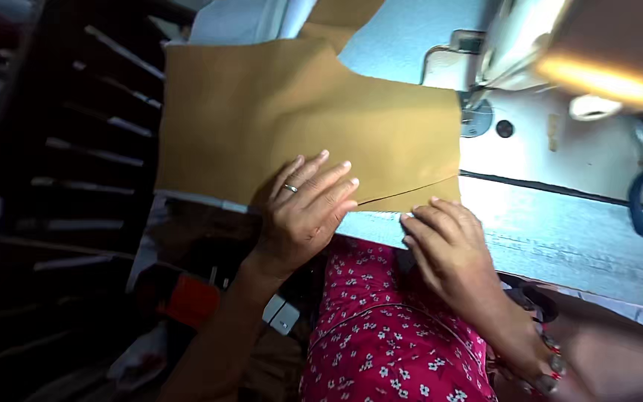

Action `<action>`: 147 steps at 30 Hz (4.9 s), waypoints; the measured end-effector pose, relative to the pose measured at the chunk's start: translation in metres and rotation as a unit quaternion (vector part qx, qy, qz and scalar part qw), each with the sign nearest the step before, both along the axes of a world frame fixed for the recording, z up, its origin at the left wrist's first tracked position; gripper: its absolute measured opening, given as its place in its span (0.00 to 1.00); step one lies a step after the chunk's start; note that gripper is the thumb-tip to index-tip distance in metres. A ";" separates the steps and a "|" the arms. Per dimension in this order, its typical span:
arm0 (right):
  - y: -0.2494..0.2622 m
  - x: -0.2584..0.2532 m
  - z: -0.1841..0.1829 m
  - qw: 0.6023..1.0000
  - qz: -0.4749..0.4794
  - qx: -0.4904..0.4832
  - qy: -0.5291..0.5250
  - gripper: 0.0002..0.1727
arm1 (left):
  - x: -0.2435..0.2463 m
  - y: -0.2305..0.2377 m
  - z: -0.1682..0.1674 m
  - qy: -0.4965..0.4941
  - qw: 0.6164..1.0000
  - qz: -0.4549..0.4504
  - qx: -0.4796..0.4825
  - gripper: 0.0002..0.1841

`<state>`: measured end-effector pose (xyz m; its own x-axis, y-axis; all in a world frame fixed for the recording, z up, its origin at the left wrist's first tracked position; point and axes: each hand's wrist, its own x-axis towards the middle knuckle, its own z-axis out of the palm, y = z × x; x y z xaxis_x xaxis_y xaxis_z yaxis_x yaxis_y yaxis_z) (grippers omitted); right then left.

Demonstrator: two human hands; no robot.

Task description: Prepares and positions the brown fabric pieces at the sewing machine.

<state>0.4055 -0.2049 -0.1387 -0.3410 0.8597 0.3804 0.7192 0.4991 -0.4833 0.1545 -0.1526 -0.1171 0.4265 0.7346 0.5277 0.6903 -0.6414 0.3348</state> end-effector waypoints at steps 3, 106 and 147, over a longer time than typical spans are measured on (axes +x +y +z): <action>0.014 -0.006 0.016 0.998 0.059 0.018 0.022 0.14 | -0.023 -0.026 0.003 -0.076 0.990 0.105 0.058 0.08; 0.006 0.030 -0.009 0.993 -0.116 0.027 -0.021 0.21 | 0.116 0.062 0.009 0.187 0.962 -0.007 -0.199 0.29; 0.036 0.062 0.010 0.991 -0.128 0.001 -0.029 0.20 | 0.121 0.048 -0.003 0.186 0.961 -0.003 -0.203 0.32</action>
